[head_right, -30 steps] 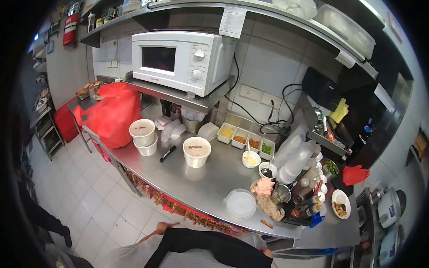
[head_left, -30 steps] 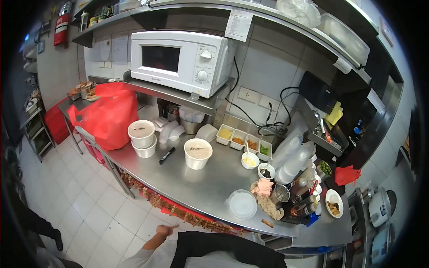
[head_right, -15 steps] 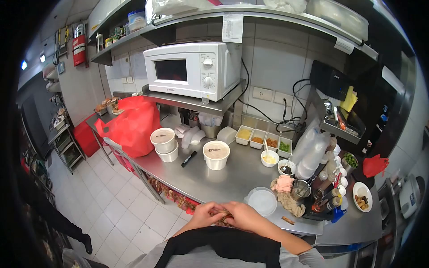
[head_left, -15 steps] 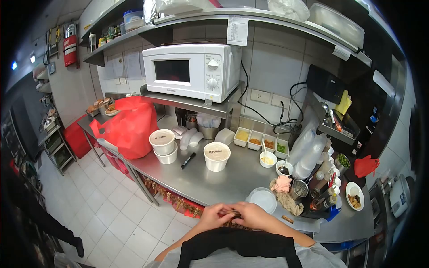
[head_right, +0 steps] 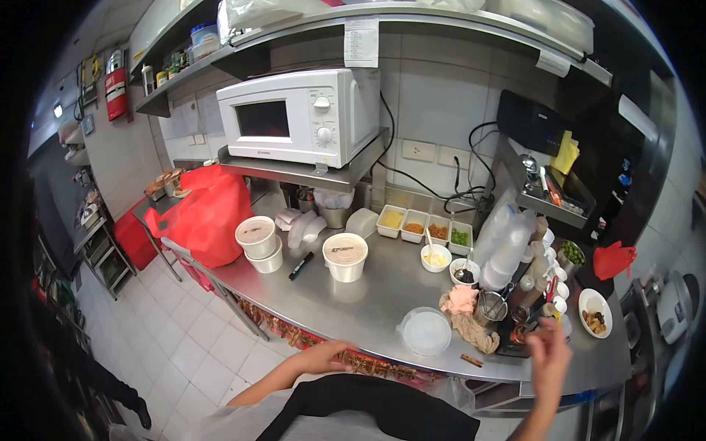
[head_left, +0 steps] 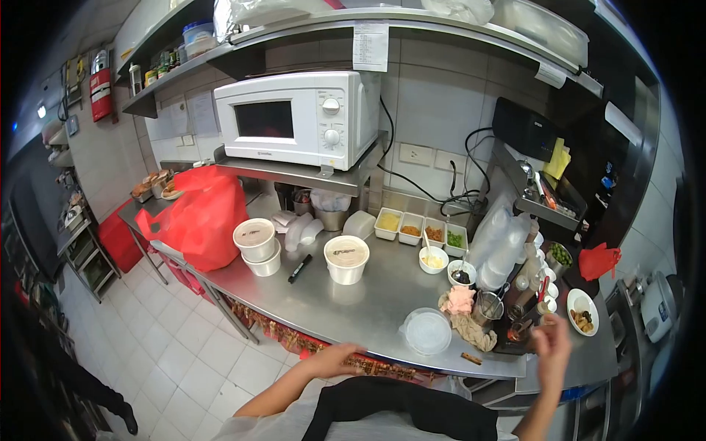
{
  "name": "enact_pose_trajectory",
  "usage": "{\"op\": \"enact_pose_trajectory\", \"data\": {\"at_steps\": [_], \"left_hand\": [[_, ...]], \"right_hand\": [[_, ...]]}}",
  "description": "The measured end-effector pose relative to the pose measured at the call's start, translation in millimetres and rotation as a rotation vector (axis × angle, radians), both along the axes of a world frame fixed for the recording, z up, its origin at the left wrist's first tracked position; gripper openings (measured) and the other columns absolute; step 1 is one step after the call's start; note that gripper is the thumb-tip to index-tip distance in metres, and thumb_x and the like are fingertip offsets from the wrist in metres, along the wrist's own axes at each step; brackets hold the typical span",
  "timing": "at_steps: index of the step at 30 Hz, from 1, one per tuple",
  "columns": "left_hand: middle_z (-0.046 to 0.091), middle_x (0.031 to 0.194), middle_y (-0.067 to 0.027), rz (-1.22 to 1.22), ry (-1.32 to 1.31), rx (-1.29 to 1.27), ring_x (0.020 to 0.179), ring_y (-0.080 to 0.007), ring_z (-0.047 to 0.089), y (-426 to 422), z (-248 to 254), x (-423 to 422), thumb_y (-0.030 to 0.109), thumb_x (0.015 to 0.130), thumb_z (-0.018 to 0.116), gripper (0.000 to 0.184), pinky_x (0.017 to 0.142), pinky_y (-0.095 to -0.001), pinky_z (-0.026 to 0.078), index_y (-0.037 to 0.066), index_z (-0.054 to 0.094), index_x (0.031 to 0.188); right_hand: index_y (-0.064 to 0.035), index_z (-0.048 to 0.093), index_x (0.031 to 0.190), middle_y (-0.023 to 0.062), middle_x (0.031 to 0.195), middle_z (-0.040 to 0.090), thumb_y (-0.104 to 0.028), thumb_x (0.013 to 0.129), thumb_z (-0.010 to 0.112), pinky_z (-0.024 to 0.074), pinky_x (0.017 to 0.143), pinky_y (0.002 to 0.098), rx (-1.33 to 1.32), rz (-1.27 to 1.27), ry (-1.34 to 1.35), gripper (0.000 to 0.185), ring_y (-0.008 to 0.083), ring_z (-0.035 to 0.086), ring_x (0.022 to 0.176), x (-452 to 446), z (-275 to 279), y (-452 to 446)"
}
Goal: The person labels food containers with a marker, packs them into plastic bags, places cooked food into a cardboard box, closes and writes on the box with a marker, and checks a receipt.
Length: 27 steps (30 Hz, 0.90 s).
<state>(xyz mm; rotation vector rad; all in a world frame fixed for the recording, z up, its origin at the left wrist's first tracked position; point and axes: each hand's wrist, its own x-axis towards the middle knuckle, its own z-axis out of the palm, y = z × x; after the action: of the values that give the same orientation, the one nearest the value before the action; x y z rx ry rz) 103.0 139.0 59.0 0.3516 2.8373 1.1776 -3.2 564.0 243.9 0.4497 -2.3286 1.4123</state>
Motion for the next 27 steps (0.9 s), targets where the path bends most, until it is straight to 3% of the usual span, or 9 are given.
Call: {"op": "enact_pose_trajectory", "data": {"at_steps": [2,5,8,17,20,25,27], "left_hand": [[0.046,0.127,-0.0188,0.144,0.179,-0.021,0.121,-0.0343,0.041,1.0,4.8,-28.9,0.031,0.08,0.065,0.059,0.1,-0.0452,0.034,0.011,0.043,0.13],[0.04,0.134,-0.0165,0.539,0.308,-0.283,0.129,-0.0337,0.032,5.6,-31.2,-75.0,0.036,0.081,0.062,0.056,0.104,-0.0521,0.026,0.013,0.045,0.13],[0.036,0.138,-0.0144,0.575,0.316,-0.512,0.129,-0.0328,0.032,8.4,-59.5,-90.9,0.042,0.08,0.06,0.056,0.104,-0.0535,0.023,0.014,0.048,0.127],[0.038,0.137,-0.013,0.58,0.262,-0.486,0.13,-0.0324,0.03,9.8,-63.5,-92.9,0.043,0.082,0.056,0.054,0.104,-0.0515,0.022,0.016,0.048,0.128],[0.037,0.139,-0.0132,0.739,0.23,-0.534,0.131,-0.033,0.03,21.1,-62.2,-92.9,0.045,0.082,0.055,0.055,0.104,-0.052,0.021,0.016,0.047,0.129],[0.009,0.152,-0.0088,0.897,-0.121,-0.619,0.14,-0.0293,0.011,37.7,-56.5,-98.9,0.056,0.088,0.037,0.067,0.108,-0.0557,0.009,0.024,0.022,0.144],[0.009,0.152,-0.0087,0.922,-0.154,-0.618,0.14,-0.0291,0.01,41.5,-56.9,-101.5,0.056,0.088,0.037,0.066,0.108,-0.0567,0.009,0.025,0.021,0.144]], "right_hand": [[-0.0003,0.054,0.104,0.0044,0.081,0.061,0.003,0.081,0.058,0.0466,0.07,0.0243,-0.006,-0.185,0.223,0.024,0.0106,0.057,0.076,-1.2,15.6,40.0],[-0.0004,0.056,0.101,0.0054,0.102,0.055,0.006,0.081,0.058,0.0423,0.082,0.0228,0.035,-0.332,0.526,0.022,0.0106,0.053,0.093,1.0,41.7,98.9],[-0.0002,0.053,0.109,0.0049,0.107,0.054,0.001,0.086,0.058,0.0408,0.088,0.0243,-0.039,-0.447,0.556,0.024,0.0127,0.053,0.098,1.2,53.3,171.2],[0.0012,0.051,0.115,0.0059,0.109,0.054,-0.002,0.09,0.054,0.0407,0.091,0.0249,-0.01,-0.493,0.526,0.026,0.0122,0.053,0.101,-23.9,36.5,253.2],[0.0018,0.051,0.117,0.0067,0.111,0.054,-0.001,0.09,0.053,0.0406,0.092,0.0255,0.064,-0.493,0.536,0.027,0.0133,0.053,0.103,-49.2,34.8,272.0],[0.0029,0.054,0.114,0.0098,0.116,0.054,-0.001,0.089,0.055,0.0404,0.094,0.0274,0.098,-0.531,0.592,0.025,0.0159,0.052,0.106,-85.4,43.6,320.2],[0.003,0.054,0.114,0.0097,0.116,0.054,-0.001,0.089,0.054,0.0408,0.094,0.0274,0.095,-0.538,0.548,0.025,0.0157,0.052,0.106,-97.5,45.3,341.1]]}}
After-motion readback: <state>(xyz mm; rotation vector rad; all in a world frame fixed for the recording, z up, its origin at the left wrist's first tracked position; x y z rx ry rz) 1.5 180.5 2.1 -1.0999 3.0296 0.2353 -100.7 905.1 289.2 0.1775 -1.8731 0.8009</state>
